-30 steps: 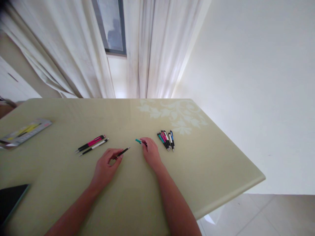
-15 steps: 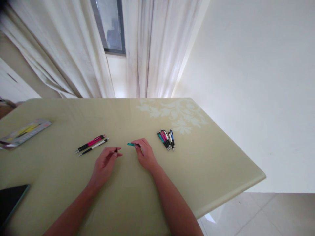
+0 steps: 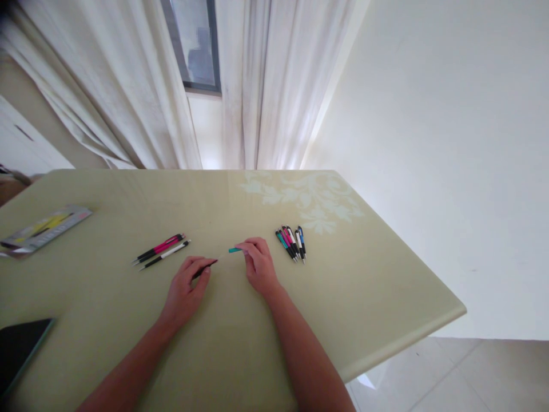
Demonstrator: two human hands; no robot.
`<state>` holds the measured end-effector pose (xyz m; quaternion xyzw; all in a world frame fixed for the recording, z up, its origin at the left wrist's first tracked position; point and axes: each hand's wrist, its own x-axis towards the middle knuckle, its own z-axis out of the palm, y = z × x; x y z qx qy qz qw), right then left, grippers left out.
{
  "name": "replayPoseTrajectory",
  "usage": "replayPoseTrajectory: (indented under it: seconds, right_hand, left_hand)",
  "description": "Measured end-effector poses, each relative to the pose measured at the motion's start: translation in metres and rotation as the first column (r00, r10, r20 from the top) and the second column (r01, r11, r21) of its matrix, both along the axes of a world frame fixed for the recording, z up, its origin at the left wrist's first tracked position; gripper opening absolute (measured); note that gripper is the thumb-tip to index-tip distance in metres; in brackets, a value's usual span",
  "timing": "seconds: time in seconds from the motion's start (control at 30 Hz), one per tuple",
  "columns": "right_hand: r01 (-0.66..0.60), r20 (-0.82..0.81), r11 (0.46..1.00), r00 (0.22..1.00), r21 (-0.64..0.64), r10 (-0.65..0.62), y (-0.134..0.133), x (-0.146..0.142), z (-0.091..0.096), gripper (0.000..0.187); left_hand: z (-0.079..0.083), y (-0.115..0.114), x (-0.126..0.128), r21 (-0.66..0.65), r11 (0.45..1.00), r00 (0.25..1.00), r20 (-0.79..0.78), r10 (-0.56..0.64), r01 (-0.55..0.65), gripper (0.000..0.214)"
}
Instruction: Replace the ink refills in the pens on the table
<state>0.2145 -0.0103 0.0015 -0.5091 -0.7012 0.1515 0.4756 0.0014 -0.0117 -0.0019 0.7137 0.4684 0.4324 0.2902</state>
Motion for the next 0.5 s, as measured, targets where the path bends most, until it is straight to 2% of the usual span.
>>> replayPoseTrajectory:
  seconds: [0.17,0.3,0.5]
  right_hand:
    - [-0.140,0.165,0.990,0.977,0.025,0.134,-0.0030,-0.0005,0.0026,0.042]
    - [-0.221,0.293,0.975,0.934,0.015,0.207,-0.0036,-0.0034,0.0029,0.047]
    - [-0.278,0.136,0.960,0.951,-0.007,0.277,-0.0025,-0.0031,0.0072,0.030]
  left_hand:
    - [-0.0025,0.0006,-0.0004,-0.010,1.000,1.000,-0.008,-0.024,0.024,0.027]
    - [-0.0045,0.0006,-0.0019,-0.091,0.995,0.999,0.032,-0.031,0.034,0.030]
    - [-0.0043,0.0023,-0.0041,-0.202,0.978,0.997,0.067,-0.034,0.047,0.027]
